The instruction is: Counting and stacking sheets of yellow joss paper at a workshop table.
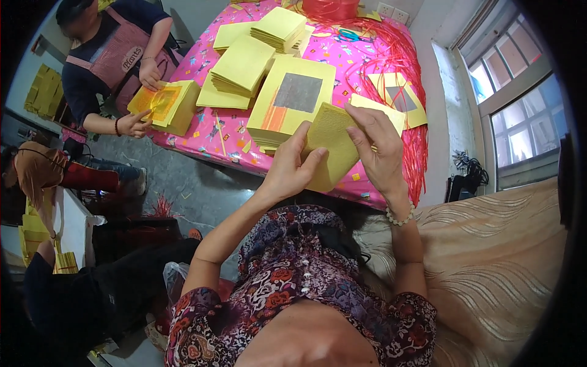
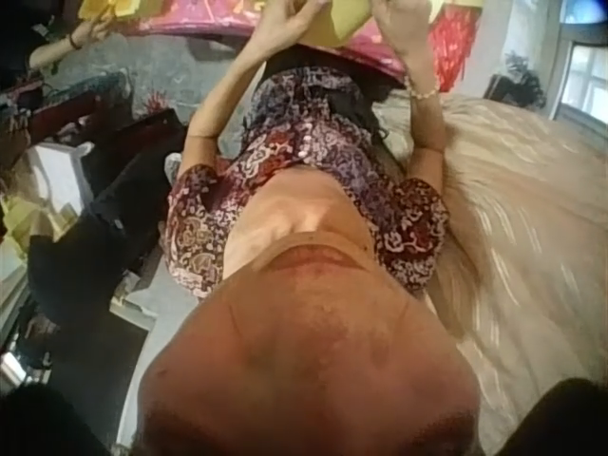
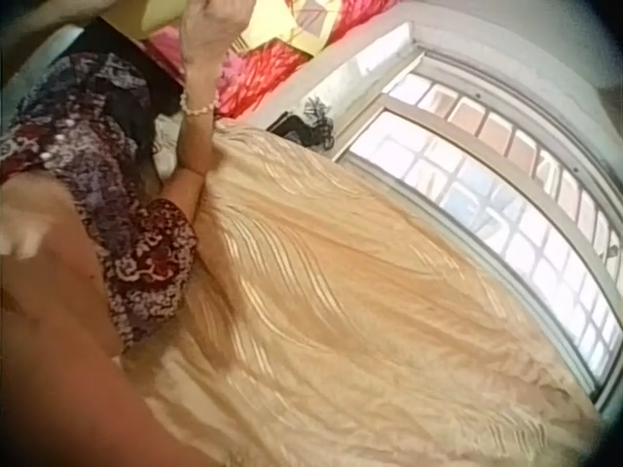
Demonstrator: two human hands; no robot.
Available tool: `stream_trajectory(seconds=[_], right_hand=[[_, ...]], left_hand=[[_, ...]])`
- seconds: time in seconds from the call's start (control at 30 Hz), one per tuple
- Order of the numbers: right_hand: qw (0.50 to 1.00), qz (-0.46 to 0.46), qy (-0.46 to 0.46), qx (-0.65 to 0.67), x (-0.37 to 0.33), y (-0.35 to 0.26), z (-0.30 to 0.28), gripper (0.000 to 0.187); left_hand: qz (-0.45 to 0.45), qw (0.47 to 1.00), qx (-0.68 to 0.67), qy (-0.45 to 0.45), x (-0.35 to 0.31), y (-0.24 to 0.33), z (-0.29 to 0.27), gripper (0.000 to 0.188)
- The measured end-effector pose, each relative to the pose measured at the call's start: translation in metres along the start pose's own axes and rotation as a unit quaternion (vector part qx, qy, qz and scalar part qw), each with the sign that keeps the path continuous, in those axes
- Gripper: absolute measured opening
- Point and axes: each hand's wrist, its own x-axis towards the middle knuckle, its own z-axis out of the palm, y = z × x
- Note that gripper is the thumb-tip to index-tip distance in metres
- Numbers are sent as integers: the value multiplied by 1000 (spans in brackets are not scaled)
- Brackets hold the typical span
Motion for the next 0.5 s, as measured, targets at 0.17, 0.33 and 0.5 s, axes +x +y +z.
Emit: stream_trajectory(seconds=[0.17,0.33,0.5], right_hand=[[999,-32,23,18,-1,0,-2,32],[998,-59,23,7,-1,0,-2,31],[998,-68,7,3,-3,2,-4,35]], left_hand=[[14,1000,-9,-5,0,6,1,30],[19,999,-37,-11,-1,6,4,31],[10,997,-78,-13,0,9,7,36]])
